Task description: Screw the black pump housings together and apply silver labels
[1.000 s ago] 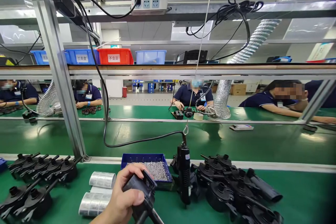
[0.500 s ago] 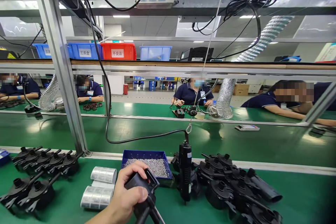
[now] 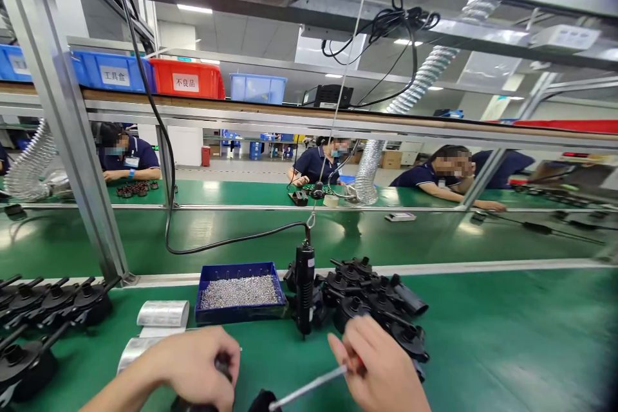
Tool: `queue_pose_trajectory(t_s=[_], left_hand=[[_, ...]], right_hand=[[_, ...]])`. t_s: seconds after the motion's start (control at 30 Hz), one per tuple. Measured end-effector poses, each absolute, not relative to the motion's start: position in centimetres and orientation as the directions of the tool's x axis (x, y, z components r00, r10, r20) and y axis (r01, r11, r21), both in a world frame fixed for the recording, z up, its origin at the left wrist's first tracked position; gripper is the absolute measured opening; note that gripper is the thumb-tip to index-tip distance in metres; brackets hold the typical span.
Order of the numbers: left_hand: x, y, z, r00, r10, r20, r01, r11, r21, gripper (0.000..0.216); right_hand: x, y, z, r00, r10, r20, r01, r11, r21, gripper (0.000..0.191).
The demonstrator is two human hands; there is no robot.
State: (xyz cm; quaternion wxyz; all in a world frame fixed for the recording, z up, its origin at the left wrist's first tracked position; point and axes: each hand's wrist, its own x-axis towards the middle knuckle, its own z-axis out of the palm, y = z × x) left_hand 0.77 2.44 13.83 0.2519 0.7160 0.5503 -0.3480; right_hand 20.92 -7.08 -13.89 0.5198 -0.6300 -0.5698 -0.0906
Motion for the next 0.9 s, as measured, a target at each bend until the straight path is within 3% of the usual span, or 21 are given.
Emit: queue_pose_trajectory(t_s=[0.07, 0.13, 0.17, 0.23, 0.27, 0.33, 0.43, 0.47, 0.57, 0.67, 0.77, 0.83, 0.9], left_hand=[[0.4, 1.9, 11.3, 0.1, 0.497, -0.862, 0.906, -0.404, -0.127, 0.028], [0.1, 1.5, 9.1, 0.072, 0.388, -0.919, 0.893, -0.435, -0.113, 0.021], [-0.1, 1.5, 8.4, 0.102, 0.381, -0.919, 0.901, -0.426, -0.077, 0.02], [-0.3, 1.6, 8.2, 0.166, 0.398, -0.902, 0.906, -0.423, -0.02, 0.023], [-0.3, 1.7, 8.5, 0.21, 0.399, -0.892, 0.901, -0.433, 0.018, 0.025], [-0.2, 1.9, 9.9, 0.281, 0.39, -0.877, 0.878, -0.474, 0.071, 0.039], [0.1, 2.2, 11.4, 0.274, 0.512, -0.814, 0.923, -0.379, 0.072, 0.044], [0.2, 2.2, 11.3, 0.281, 0.534, -0.797, 0.944, -0.303, 0.13, 0.041], [0.5, 1.2, 9.6, 0.405, 0.601, -0.689, 0.907, -0.168, 0.386, 0.044], [1.2, -0.9, 7.2, 0.472, 0.604, -0.642, 0.828, -0.055, 0.557, 0.101], [2.1, -2.9, 5.9, 0.641, 0.536, -0.549, 0.625, 0.05, 0.779, 0.115], [2.4, -3.5, 5.7, 0.502, 0.705, -0.501, 0.574, 0.162, 0.803, 0.105], [2.3, -3.2, 6.1, 0.406, 0.809, -0.425, 0.536, 0.166, 0.828, 0.092]], right_hand=[[22.3, -4.2, -15.0, 0.391, 0.635, 0.667, 0.785, 0.148, -0.601, 0.011], [23.6, -2.3, -16.4, 0.375, 0.615, 0.694, 0.887, -0.019, -0.462, 0.026], [24.2, -1.9, -17.1, 0.414, 0.66, 0.627, 0.877, -0.103, -0.47, 0.034], [25.3, -1.8, -18.2, 0.527, 0.818, 0.23, 0.702, -0.266, -0.66, 0.047], [25.7, -2.1, -18.5, 0.495, 0.868, 0.031, 0.603, -0.318, -0.731, 0.053], [26.2, -3.2, -18.7, 0.386, 0.907, -0.172, 0.497, -0.361, -0.789, 0.052], [26.2, -5.4, -17.9, 0.371, 0.898, -0.235, 0.322, -0.362, -0.875, 0.034], [25.9, -6.1, -17.3, 0.395, 0.88, -0.262, 0.189, -0.357, -0.915, 0.039], [24.0, -7.7, -14.7, 0.423, 0.827, -0.369, -0.277, -0.27, -0.922, 0.079], [20.7, -8.3, -11.4, 0.239, 0.898, -0.368, -0.602, -0.161, -0.782, 0.079], [17.5, -8.4, -8.1, 0.104, 0.939, -0.328, -0.629, -0.194, -0.753, 0.088], [16.1, -8.6, -6.5, -0.016, 0.956, -0.293, -0.658, -0.231, -0.716, 0.091], [15.3, -9.1, -5.7, -0.083, 0.943, -0.323, -0.714, -0.283, -0.641, 0.104]])
